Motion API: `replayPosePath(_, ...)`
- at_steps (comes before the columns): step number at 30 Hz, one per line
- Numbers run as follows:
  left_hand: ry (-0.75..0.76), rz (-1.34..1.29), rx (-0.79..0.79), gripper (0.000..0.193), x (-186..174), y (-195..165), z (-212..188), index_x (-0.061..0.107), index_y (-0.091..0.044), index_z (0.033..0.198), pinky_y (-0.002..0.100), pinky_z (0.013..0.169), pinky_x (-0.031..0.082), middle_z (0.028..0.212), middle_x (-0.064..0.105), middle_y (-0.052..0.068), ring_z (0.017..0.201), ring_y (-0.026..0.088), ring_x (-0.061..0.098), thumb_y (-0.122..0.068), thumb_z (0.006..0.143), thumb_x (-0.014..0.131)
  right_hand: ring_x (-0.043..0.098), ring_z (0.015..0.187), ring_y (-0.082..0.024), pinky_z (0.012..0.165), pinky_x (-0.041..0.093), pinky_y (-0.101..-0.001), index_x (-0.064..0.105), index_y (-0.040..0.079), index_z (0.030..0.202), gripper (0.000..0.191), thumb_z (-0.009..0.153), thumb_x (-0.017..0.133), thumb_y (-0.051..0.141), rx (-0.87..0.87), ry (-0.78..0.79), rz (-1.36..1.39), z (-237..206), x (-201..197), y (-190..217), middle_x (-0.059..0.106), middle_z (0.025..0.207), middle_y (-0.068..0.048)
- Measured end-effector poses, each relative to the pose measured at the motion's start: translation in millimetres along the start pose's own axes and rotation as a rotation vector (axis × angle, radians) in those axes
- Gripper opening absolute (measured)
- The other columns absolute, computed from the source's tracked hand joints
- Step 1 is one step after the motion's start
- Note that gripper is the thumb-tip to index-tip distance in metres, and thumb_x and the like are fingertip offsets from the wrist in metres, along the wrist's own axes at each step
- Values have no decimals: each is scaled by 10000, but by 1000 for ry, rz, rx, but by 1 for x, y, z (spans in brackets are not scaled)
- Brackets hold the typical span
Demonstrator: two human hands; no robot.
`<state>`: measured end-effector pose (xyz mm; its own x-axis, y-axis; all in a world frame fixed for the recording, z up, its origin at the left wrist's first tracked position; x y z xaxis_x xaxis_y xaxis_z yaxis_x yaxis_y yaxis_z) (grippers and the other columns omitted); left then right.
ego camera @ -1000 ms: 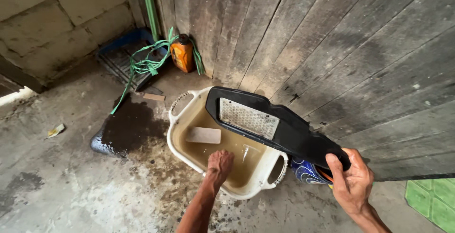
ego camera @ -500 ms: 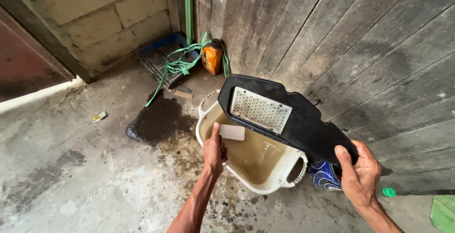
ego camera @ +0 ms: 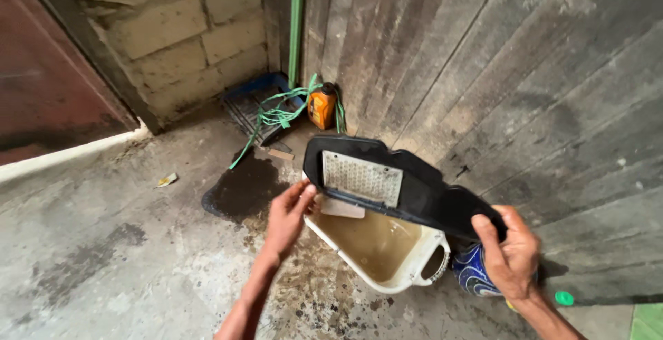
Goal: The person scrubs a black air filter with a toothbrush in a white tub of water, rinses it, and places it on a cloth outside to dry. The person repeats the scrubbing and rinsing steps and then places the filter on a metal gate.
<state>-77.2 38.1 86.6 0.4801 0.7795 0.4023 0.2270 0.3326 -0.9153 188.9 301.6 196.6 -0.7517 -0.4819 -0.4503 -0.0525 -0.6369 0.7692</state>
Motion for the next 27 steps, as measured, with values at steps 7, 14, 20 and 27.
replayPosePath(7,-202,-31,-102,702,-76,-63,-14,672,-23,1297,442,925,516,1144,727,196,1051,300,683,-616,934,569,719,825,-281,707,587,-397,660,-16,1025,152,882,689,26,-569,253,-280,51,20,79,720,911,-156)
replayPosePath(14,-291,159,-591,650,-60,-114,-49,639,-137,1341,440,925,423,1287,716,57,1119,232,657,-608,994,356,712,1013,-335,986,569,-544,611,-17,1037,227,826,683,-61,-1043,475,-185,77,-28,187,689,1059,-154)
replayPosePath(20,-151,11,-487,489,1,-188,-84,732,-9,1267,334,803,484,1042,768,64,888,171,666,-373,1015,524,692,1109,-297,1052,516,-546,636,23,1065,180,901,707,5,-1152,537,-220,94,-107,283,691,1153,-113)
replayPosePath(27,-3,-50,-389,350,77,-313,-135,703,-3,1259,302,800,544,1044,773,39,866,131,680,-148,944,654,645,1179,-352,1017,492,-559,716,12,1064,300,766,689,-11,-1008,455,-352,102,-216,400,678,1244,-131)
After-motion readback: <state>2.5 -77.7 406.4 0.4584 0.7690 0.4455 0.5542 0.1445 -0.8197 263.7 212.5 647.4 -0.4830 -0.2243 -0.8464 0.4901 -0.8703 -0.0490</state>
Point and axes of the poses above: each hand's wrist, its own z-axis towards the middle knuckle, its own x-axis out of the palm, y = z × x, the point moved 1 cm from there along z, towards the middle knuckle
